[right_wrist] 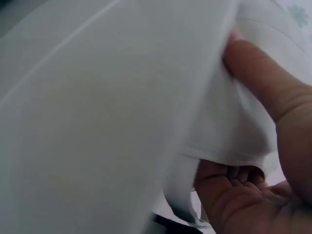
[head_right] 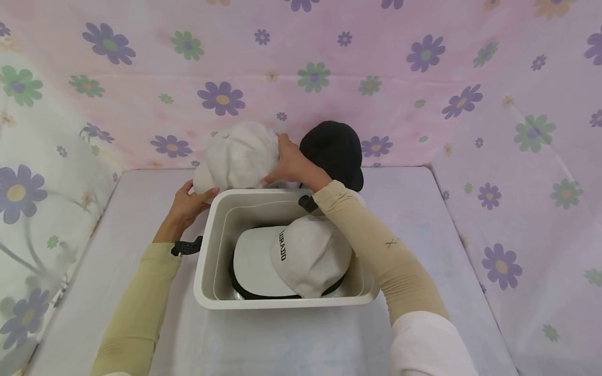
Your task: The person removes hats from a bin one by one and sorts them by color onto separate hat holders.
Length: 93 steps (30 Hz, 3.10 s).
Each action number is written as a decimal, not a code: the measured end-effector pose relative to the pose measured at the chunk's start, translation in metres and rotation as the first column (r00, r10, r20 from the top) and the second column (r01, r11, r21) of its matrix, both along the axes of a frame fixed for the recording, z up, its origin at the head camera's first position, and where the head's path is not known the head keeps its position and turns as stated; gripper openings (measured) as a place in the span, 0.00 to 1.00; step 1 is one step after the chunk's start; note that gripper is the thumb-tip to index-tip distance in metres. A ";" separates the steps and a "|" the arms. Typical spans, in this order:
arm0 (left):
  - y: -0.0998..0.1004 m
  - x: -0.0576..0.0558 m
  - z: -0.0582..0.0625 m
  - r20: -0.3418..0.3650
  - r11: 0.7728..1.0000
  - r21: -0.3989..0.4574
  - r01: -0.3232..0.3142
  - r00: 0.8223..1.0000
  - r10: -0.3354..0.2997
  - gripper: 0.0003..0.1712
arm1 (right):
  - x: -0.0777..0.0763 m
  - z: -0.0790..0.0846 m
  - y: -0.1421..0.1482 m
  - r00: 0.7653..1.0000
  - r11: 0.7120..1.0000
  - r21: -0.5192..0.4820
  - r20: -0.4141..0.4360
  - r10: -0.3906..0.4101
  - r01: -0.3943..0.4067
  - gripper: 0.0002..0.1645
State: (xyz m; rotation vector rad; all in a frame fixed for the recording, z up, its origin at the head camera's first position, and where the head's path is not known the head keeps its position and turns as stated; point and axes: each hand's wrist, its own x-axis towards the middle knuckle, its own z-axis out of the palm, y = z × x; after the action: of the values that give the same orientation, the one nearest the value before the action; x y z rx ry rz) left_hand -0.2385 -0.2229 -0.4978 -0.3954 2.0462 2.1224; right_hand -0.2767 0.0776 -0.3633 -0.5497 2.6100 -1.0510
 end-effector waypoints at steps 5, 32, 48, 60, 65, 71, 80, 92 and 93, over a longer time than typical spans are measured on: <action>0.002 0.000 -0.001 -0.009 0.999 -0.015 -0.040 0.999 0.040 0.49 | 0.000 -0.005 -0.002 0.999 1.000 0.001 -0.036 -0.014 0.014 0.59; 0.008 0.030 0.039 0.085 0.761 -0.588 0.276 0.956 -0.281 0.57 | 0.044 0.042 0.027 0.990 0.975 0.172 0.017 0.142 -0.143 0.53; 0.045 0.065 0.155 -0.574 0.718 -0.686 -0.117 0.694 -0.435 0.31 | 0.188 0.117 0.108 0.979 0.983 0.177 -0.188 0.081 -0.048 0.49; 0.142 0.103 0.180 -0.642 0.667 -0.745 0.006 0.262 -0.720 0.24 | 0.221 0.048 0.146 0.986 0.974 0.213 -0.134 0.103 -0.073 0.55; 0.170 0.107 0.168 -0.476 0.520 -0.850 0.084 0.299 -0.827 0.25 | 0.229 0.014 0.153 0.995 0.980 0.186 -0.067 0.077 -0.063 0.60; 0.195 0.103 0.161 -0.283 0.373 -0.903 0.215 0.355 -0.891 0.30 | 0.239 -0.017 0.158 0.997 0.984 0.167 -0.050 0.067 -0.058 0.65; 0.219 0.095 0.141 -0.140 0.231 -0.934 0.272 0.316 -0.938 0.30 | 0.247 -0.037 0.157 0.988 0.978 0.210 -0.151 0.016 0.016 0.74; 0.227 0.091 0.109 -0.051 0.179 -0.911 0.372 0.329 -0.943 0.31 | 0.249 -0.038 0.154 0.980 0.962 0.265 -0.198 -0.007 0.061 0.75; 0.227 0.091 0.107 -0.047 0.179 -0.907 0.382 0.329 -0.943 0.31 | 0.249 -0.038 0.154 0.980 0.962 0.266 -0.197 -0.009 0.062 0.75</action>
State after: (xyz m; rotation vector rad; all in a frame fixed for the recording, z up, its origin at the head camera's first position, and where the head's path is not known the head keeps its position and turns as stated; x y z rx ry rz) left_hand -0.1477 0.0038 -0.3906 1.2681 2.5496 0.5981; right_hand -0.0279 0.2311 -0.4012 -0.5656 2.8803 -0.6596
